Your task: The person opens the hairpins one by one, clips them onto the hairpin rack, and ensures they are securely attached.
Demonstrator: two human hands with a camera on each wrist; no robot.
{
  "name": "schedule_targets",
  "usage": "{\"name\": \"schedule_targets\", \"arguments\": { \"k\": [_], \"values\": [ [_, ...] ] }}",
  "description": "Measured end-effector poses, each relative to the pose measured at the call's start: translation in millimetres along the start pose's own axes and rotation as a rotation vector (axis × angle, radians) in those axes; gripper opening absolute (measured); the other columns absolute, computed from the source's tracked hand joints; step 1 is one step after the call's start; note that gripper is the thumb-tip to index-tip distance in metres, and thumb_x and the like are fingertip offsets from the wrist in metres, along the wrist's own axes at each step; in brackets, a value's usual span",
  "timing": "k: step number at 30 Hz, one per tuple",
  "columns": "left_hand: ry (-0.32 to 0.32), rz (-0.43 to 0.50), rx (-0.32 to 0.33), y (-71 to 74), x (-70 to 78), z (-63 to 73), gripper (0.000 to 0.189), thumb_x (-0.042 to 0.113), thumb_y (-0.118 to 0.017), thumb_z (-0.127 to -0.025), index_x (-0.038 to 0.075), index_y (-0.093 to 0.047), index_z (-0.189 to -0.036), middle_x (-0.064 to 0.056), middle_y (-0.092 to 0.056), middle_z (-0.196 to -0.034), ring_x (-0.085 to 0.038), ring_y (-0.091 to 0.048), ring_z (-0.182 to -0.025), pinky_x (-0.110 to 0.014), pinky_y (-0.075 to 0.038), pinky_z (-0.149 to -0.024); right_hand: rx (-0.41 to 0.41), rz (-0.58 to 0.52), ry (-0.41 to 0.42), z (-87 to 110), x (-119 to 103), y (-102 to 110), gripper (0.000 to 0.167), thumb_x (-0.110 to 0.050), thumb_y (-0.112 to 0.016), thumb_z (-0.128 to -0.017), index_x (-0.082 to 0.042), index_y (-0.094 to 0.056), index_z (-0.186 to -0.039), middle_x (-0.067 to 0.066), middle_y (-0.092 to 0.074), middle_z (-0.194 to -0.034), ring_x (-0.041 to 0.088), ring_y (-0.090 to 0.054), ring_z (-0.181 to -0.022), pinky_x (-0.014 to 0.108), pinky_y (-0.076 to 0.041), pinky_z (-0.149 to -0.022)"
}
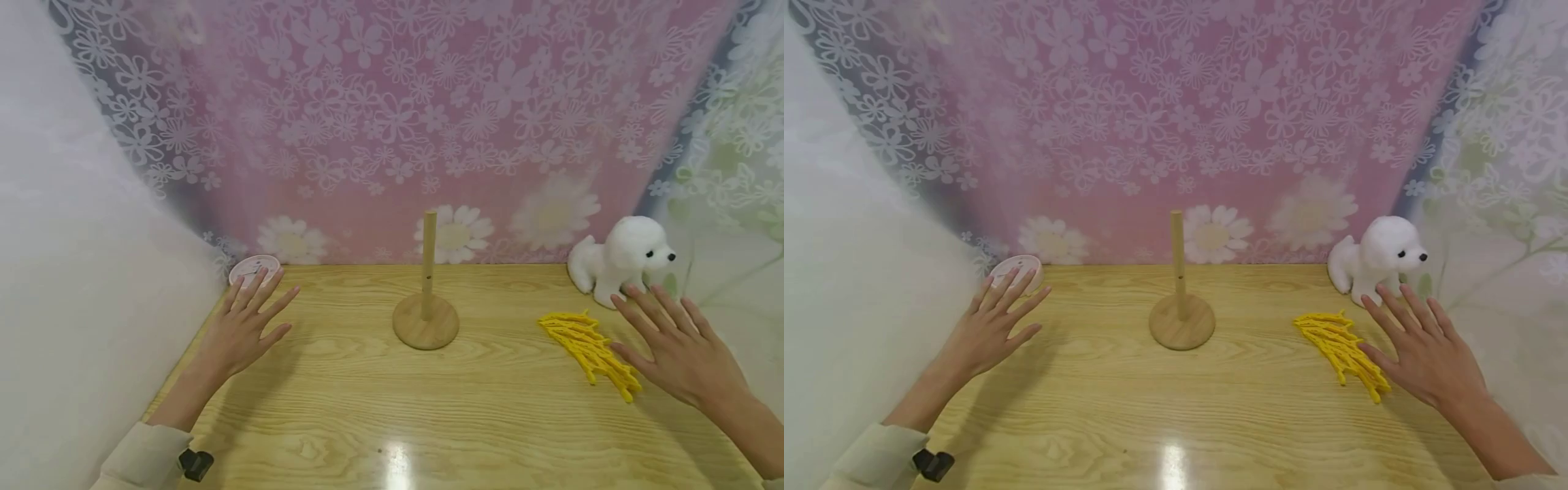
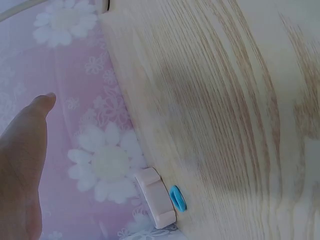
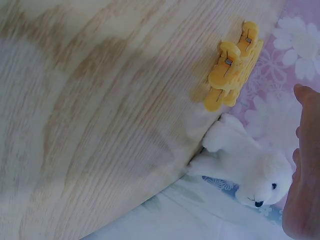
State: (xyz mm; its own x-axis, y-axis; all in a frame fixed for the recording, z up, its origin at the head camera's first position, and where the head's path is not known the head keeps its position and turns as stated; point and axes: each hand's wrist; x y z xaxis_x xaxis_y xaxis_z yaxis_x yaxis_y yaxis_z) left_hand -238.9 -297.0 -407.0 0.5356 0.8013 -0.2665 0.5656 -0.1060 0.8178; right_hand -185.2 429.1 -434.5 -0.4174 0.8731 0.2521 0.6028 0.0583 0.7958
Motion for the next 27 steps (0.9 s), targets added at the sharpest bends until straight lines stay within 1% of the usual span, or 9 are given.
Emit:
{"name": "schedule_targets", "arguments": {
  "k": [6,9,13,15,17,19,22,24,27],
  "values": [
    [-0.004,0.001,0.002,1.6,-1.0,1.5,0.067,0.062,-0.037,-0.107,0.019,-0.049,-0.156,-0.009,-0.021,-0.173,-0.037,-0.022,-0.157,-0.062,-0.011,-0.127,-0.005,0.003,-0.004,0.4,0,0,0.092,-0.083,-0.017,-0.098,-0.023,-0.027,-0.166,0.003,-0.016,-0.175,0.034,-0.010,-0.160,0.057,-0.004,-0.129],
    [0.004,0.004,-0.021,2.5,-1.4,2.5,0.067,0.061,-0.038,-0.107,0.019,-0.048,-0.157,-0.009,-0.020,-0.173,-0.034,-0.016,-0.159,-0.062,-0.010,-0.127,0.015,-0.006,0.011,0.8,-1,0,0.092,-0.083,-0.017,-0.098,-0.023,-0.028,-0.166,0.004,-0.019,-0.174,0.036,-0.013,-0.160,0.059,-0.006,-0.128],
    [0.049,0.025,-0.102,3.0,0.7,3.3,0.066,0.057,-0.047,-0.105,0.023,-0.041,-0.162,-0.007,-0.012,-0.175,-0.031,-0.007,-0.161,-0.060,-0.003,-0.128,0.040,-0.017,0.042,0.5,0,0,0.092,-0.082,-0.019,-0.098,-0.019,-0.033,-0.164,0.008,-0.025,-0.172,0.039,-0.019,-0.157,0.062,-0.010,-0.127],
    [0.083,0.066,-0.147,2.2,3.1,1.8,0.067,0.053,-0.052,-0.105,0.025,-0.036,-0.164,-0.005,-0.006,-0.176,-0.029,-0.002,-0.162,-0.058,0.002,-0.128,0.021,-0.010,0.039,1.8,1,1,0.094,-0.083,-0.017,-0.098,-0.018,-0.034,-0.164,0.008,-0.024,-0.172,0.039,-0.018,-0.158,0.062,-0.009,-0.127],
    [0.115,0.109,-0.185,0.7,6.2,-0.4,0.068,0.050,-0.054,-0.105,0.027,-0.031,-0.166,-0.003,-0.002,-0.176,-0.027,0.003,-0.162,-0.056,0.006,-0.128,-0.027,-0.002,0.004,4.4,1,2,0.096,-0.084,-0.016,-0.097,-0.019,-0.030,-0.166,0.006,-0.018,-0.174,0.037,-0.013,-0.159,0.060,-0.005,-0.128],
    [0.145,0.158,-0.212,-1.2,9.3,-2.6,0.068,0.049,-0.054,-0.106,0.028,-0.029,-0.166,-0.001,0.001,-0.176,-0.025,0.004,-0.162,-0.055,0.006,-0.128,-0.120,-0.006,-0.074,6.6,0,2,0.090,-0.081,-0.025,-0.100,-0.022,-0.020,-0.168,0.003,-0.007,-0.176,0.032,0.000,-0.161,0.057,0.004,-0.128],
    [0.174,0.223,-0.231,-6.8,14.2,-7.1,0.068,0.049,-0.053,-0.107,0.027,-0.029,-0.167,-0.001,-0.002,-0.176,-0.026,0.002,-0.162,-0.056,0.005,-0.128,-0.243,-0.056,-0.207,9.9,-2,-1,0.088,-0.067,-0.047,-0.102,-0.026,-0.009,-0.170,0.001,0.004,-0.176,0.027,0.013,-0.160,0.056,0.012,-0.127],
    [0.191,0.289,-0.228,-12.3,18.2,-11.9,0.069,0.048,-0.054,-0.107,0.025,-0.029,-0.167,-0.003,-0.007,-0.176,-0.029,-0.002,-0.162,-0.057,0.004,-0.128,-0.289,-0.126,-0.275,12.3,-5,-4,0.092,-0.053,-0.062,-0.101,-0.024,-0.007,-0.170,0.006,0.002,-0.176,0.032,0.011,-0.160,0.069,0.000,-0.123],
    [0.223,0.411,-0.220,-24.6,25.8,-20.3,0.070,0.041,-0.060,-0.106,0.020,-0.030,-0.166,-0.009,-0.017,-0.174,-0.033,-0.007,-0.161,-0.060,0.003,-0.127,-0.296,-0.287,-0.334,18.9,-9,-9,0.094,-0.042,-0.068,-0.100,-0.018,-0.010,-0.170,0.024,-0.014,-0.171,0.055,-0.011,-0.153,0.080,-0.014,-0.112]
  ]
}}
Point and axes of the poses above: each hand's wrist, its own z-axis away from the middle knuckle, its own y-axis out of the back of the hand, x = y × z
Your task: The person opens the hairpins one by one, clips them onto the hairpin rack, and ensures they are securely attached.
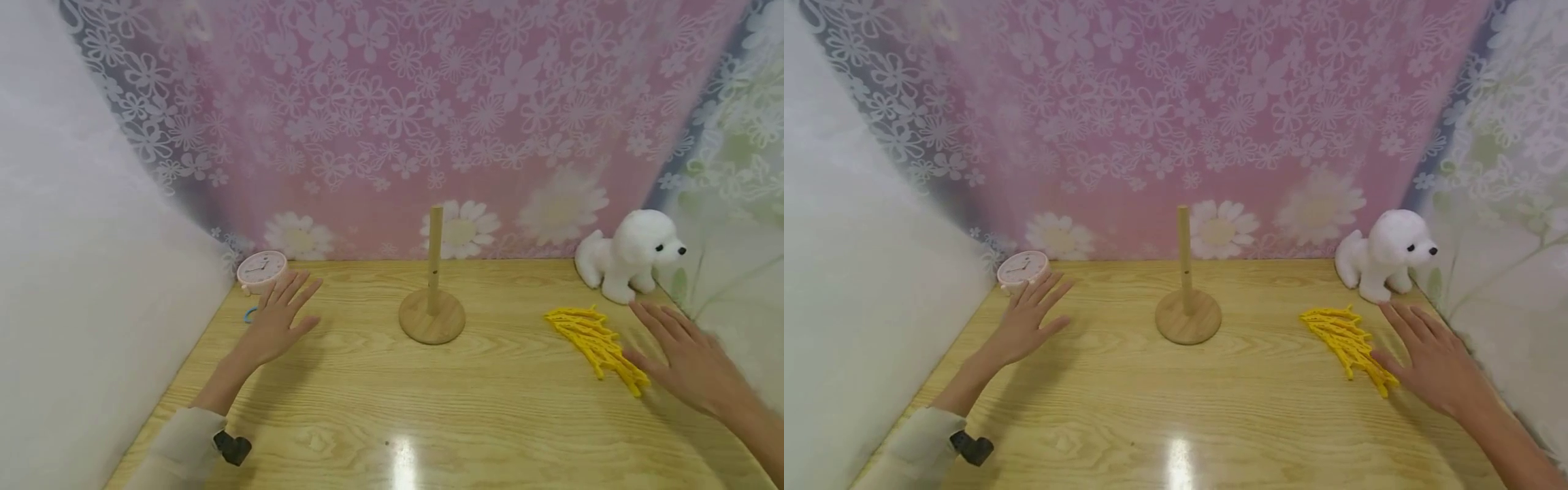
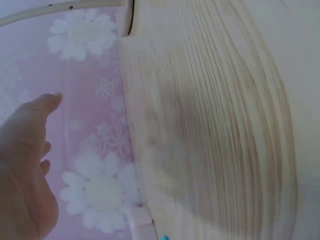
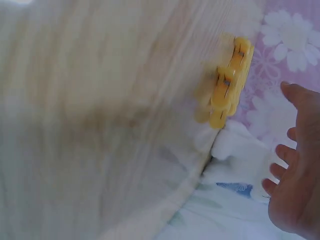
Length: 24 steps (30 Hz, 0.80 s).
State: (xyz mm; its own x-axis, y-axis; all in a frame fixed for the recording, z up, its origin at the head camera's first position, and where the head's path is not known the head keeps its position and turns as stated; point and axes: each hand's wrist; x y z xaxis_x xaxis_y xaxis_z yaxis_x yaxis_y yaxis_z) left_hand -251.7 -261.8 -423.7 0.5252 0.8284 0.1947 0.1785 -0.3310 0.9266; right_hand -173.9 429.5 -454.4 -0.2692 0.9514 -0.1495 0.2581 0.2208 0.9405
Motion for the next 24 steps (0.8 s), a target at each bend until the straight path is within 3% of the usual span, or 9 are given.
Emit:
{"name": "schedule_targets", "arguments": {
  "k": [3,6,9,11,14,19,24],
  "values": [
    [0.010,0.138,0.000,-12.8,3.8,-10.0,0.072,0.034,-0.066,-0.103,0.013,-0.034,-0.164,-0.016,-0.027,-0.170,-0.039,-0.014,-0.159,-0.065,-0.002,-0.125,-0.029,-0.193,-0.027,3.2,-3,-6,0.094,-0.031,-0.074,-0.099,-0.009,-0.014,-0.168,0.038,-0.028,-0.159,0.066,-0.028,-0.134,0.084,-0.023,-0.100],
    [0.035,0.275,-0.020,-24.2,7.9,-19.2,0.071,0.031,-0.068,-0.102,0.008,-0.037,-0.162,-0.020,-0.031,-0.167,-0.043,-0.020,-0.156,-0.070,-0.012,-0.122,-0.068,-0.324,-0.072,4.4,-10,-9,0.091,-0.026,-0.077,-0.097,0.002,-0.022,-0.164,0.045,-0.037,-0.148,0.066,-0.038,-0.123,0.076,-0.039,-0.095],
    [0.108,0.415,-0.078,-33.9,12.1,-24.8,0.071,0.033,-0.066,-0.104,0.009,-0.035,-0.163,-0.018,-0.030,-0.168,-0.044,-0.020,-0.156,-0.071,-0.019,-0.121,-0.132,-0.369,-0.156,4.4,-21,-7,0.085,-0.031,-0.074,-0.099,0.008,-0.029,-0.159,0.044,-0.040,-0.146,0.061,-0.050,-0.113,0.055,-0.057,-0.075],
    [0.163,0.502,-0.123,-42.0,15.8,-30.1,0.072,0.033,-0.066,-0.104,0.012,-0.033,-0.164,-0.017,-0.029,-0.169,-0.043,-0.019,-0.157,-0.071,-0.021,-0.121,-0.139,-0.381,-0.208,7.1,-26,-6,0.080,-0.033,-0.074,-0.099,0.009,-0.036,-0.155,0.041,-0.044,-0.145,0.056,-0.056,-0.111,0.037,-0.058,-0.069],
    [0.228,0.598,-0.178,-54.6,21.9,-38.5,0.073,0.034,-0.065,-0.105,0.015,-0.029,-0.166,-0.016,-0.028,-0.169,-0.043,-0.019,-0.157,-0.069,-0.022,-0.121,-0.103,-0.386,-0.267,12.2,-35,-6,0.071,-0.032,-0.077,-0.097,0.007,-0.048,-0.149,0.036,-0.051,-0.141,0.039,-0.065,-0.103,0.020,-0.054,-0.063],
    [0.262,0.659,-0.222,-72.1,34.1,-55.1,0.075,0.038,-0.065,-0.104,0.015,-0.028,-0.166,-0.013,-0.031,-0.169,-0.040,-0.026,-0.155,-0.066,-0.027,-0.121,-0.123,-0.428,-0.338,16.2,-46,-5,0.066,-0.038,-0.075,-0.098,0.004,-0.053,-0.144,0.033,-0.058,-0.138,0.008,-0.067,-0.088,0.022,-0.056,-0.062],
    [0.227,0.676,-0.269,-84.2,47.2,-70.4,0.076,0.043,-0.064,-0.104,0.014,-0.030,-0.166,-0.009,-0.034,-0.168,-0.035,-0.030,-0.155,-0.060,-0.030,-0.122,-0.198,-0.517,-0.390,14.7,-55,-10,0.070,-0.042,-0.072,-0.099,0.007,-0.051,-0.145,0.034,-0.054,-0.143,-0.006,-0.065,-0.081,0.027,-0.059,-0.063]
  ]
}}
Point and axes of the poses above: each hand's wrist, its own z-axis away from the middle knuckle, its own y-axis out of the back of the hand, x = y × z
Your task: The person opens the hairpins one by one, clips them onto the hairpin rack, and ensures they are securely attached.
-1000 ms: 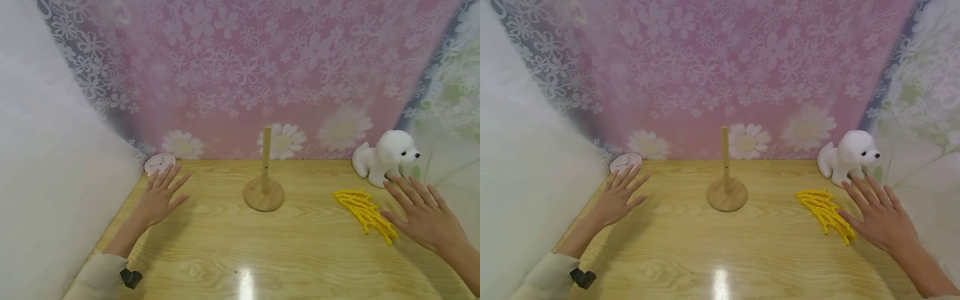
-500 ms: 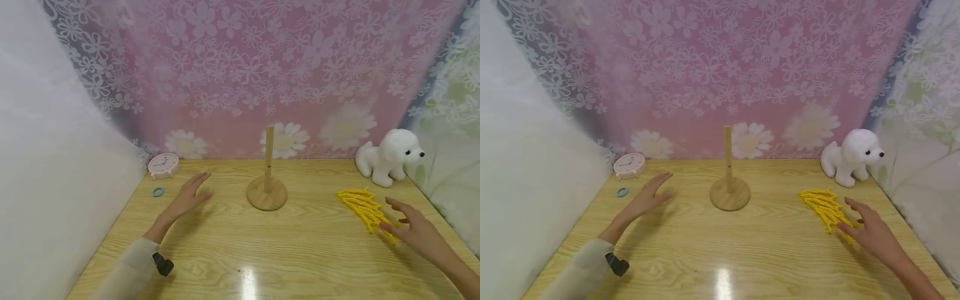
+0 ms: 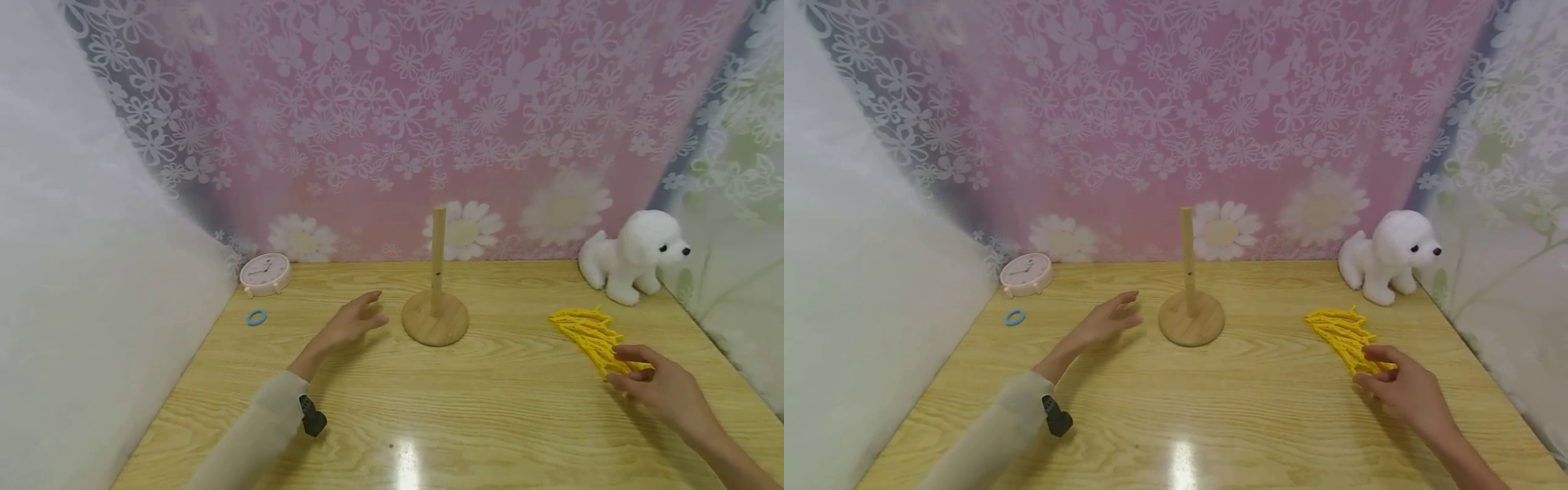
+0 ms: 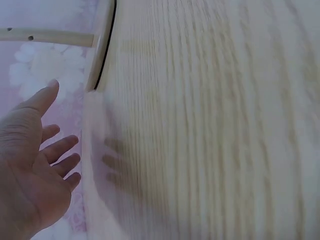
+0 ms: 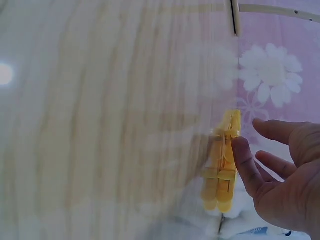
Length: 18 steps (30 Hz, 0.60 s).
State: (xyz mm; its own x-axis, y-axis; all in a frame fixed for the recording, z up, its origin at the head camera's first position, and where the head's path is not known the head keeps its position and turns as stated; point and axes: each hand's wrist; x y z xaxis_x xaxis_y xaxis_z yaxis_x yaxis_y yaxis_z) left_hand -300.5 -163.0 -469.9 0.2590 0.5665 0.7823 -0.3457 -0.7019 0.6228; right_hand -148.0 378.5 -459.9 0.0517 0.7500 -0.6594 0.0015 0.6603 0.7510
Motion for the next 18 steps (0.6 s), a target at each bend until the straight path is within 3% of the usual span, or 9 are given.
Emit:
{"name": "schedule_targets", "arguments": {
  "k": [6,9,13,16,18],
  "values": [
    [-0.038,-0.039,-0.030,-18.8,7.2,-18.3,0.075,0.040,-0.069,-0.101,0.012,-0.037,-0.163,-0.010,-0.038,-0.165,-0.033,-0.030,-0.155,-0.057,-0.031,-0.122,0.027,0.060,-0.003,-3.4,1,0,0.068,-0.043,-0.075,-0.097,0.008,-0.058,-0.138,0.033,-0.060,-0.136,-0.001,-0.067,-0.081,0.023,-0.054,-0.063],
    [-0.050,-0.041,-0.040,-28.5,7.1,-25.1,0.080,0.042,-0.075,-0.097,0.013,-0.039,-0.162,-0.009,-0.039,-0.165,-0.032,-0.032,-0.154,-0.055,-0.032,-0.122,0.039,0.092,-0.009,-5.8,2,-2,0.067,-0.043,-0.077,-0.095,0.007,-0.060,-0.136,0.024,-0.073,-0.118,0.006,-0.069,-0.077,0.024,-0.052,-0.064],
    [-0.075,-0.046,-0.051,-40.8,4.8,-32.4,0.087,0.045,-0.079,-0.092,0.014,-0.038,-0.162,-0.006,-0.038,-0.166,-0.028,-0.030,-0.155,-0.050,-0.027,-0.126,0.042,0.101,-0.020,-8.4,2,-5,0.063,-0.040,-0.078,-0.095,0.008,-0.062,-0.133,0.007,-0.078,-0.091,0.014,-0.070,-0.070,0.037,-0.055,-0.067],
    [-0.106,-0.060,-0.051,-48.1,3.3,-37.7,0.089,0.047,-0.079,-0.093,0.014,-0.036,-0.163,-0.005,-0.038,-0.166,-0.026,-0.029,-0.156,-0.047,-0.025,-0.127,0.050,0.107,-0.015,-9.0,1,-7,0.058,-0.036,-0.078,-0.095,0.008,-0.064,-0.130,0.005,-0.076,-0.090,0.015,-0.069,-0.069,0.038,-0.055,-0.065],
    [-0.122,-0.059,-0.046,-52.0,3.6,-41.1,0.090,0.046,-0.079,-0.093,0.013,-0.035,-0.163,-0.005,-0.036,-0.167,-0.026,-0.029,-0.156,-0.046,-0.026,-0.127,0.056,0.107,-0.013,-8.7,1,-9,0.053,-0.033,-0.078,-0.095,0.007,-0.066,-0.129,0.006,-0.075,-0.091,0.015,-0.069,-0.067,0.032,-0.053,-0.062]
  ]
}}
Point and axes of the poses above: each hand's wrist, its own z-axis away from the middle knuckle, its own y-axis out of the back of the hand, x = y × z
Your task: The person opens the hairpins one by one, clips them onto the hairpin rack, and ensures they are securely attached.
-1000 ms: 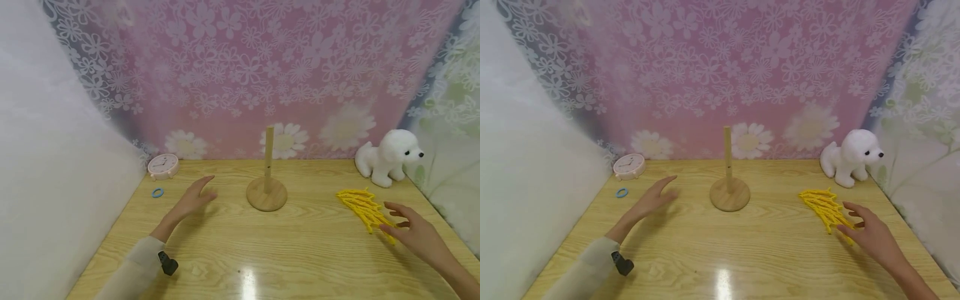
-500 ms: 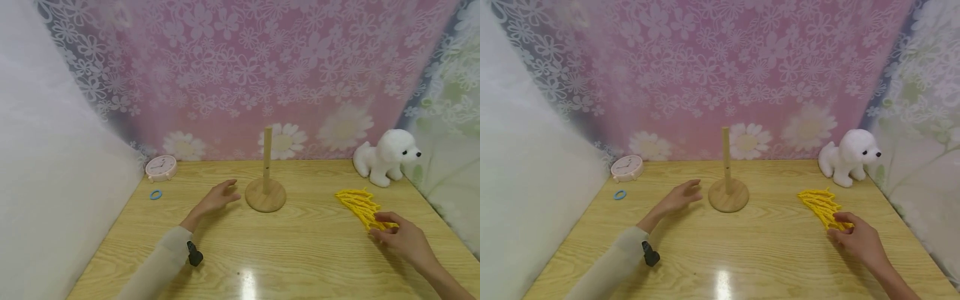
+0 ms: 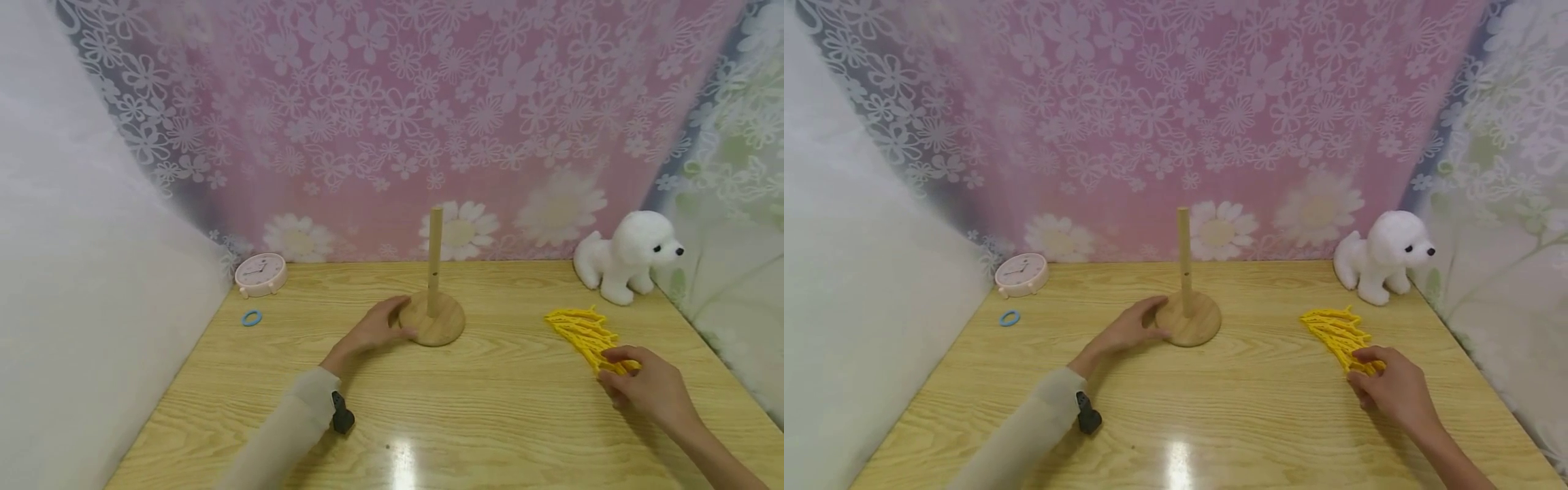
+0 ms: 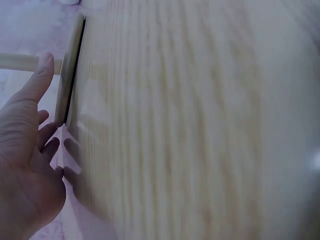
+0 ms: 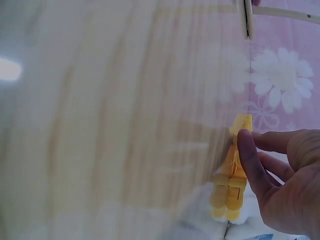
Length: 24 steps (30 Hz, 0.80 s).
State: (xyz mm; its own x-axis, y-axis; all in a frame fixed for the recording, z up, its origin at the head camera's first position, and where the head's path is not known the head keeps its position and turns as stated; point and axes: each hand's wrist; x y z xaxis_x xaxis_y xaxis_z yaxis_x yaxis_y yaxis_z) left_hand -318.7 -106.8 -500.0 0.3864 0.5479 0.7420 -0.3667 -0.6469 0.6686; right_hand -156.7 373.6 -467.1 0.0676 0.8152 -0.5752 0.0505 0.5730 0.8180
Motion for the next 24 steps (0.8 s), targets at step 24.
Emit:
{"name": "schedule_targets", "arguments": {
  "k": [24],
  "values": [
    [0.001,-0.185,-0.043,-5.6,-1.8,-7.0,0.098,0.052,-0.077,-0.092,0.018,-0.023,-0.168,0.000,-0.020,-0.173,-0.029,-0.012,-0.161,-0.046,-0.007,-0.130,-0.128,-0.090,0.129,-11.5,-16,-19,0.064,-0.035,-0.083,-0.091,0.001,-0.061,-0.140,0.024,-0.070,-0.121,0.009,-0.061,-0.073,0.026,-0.051,-0.058]
  ]
}}
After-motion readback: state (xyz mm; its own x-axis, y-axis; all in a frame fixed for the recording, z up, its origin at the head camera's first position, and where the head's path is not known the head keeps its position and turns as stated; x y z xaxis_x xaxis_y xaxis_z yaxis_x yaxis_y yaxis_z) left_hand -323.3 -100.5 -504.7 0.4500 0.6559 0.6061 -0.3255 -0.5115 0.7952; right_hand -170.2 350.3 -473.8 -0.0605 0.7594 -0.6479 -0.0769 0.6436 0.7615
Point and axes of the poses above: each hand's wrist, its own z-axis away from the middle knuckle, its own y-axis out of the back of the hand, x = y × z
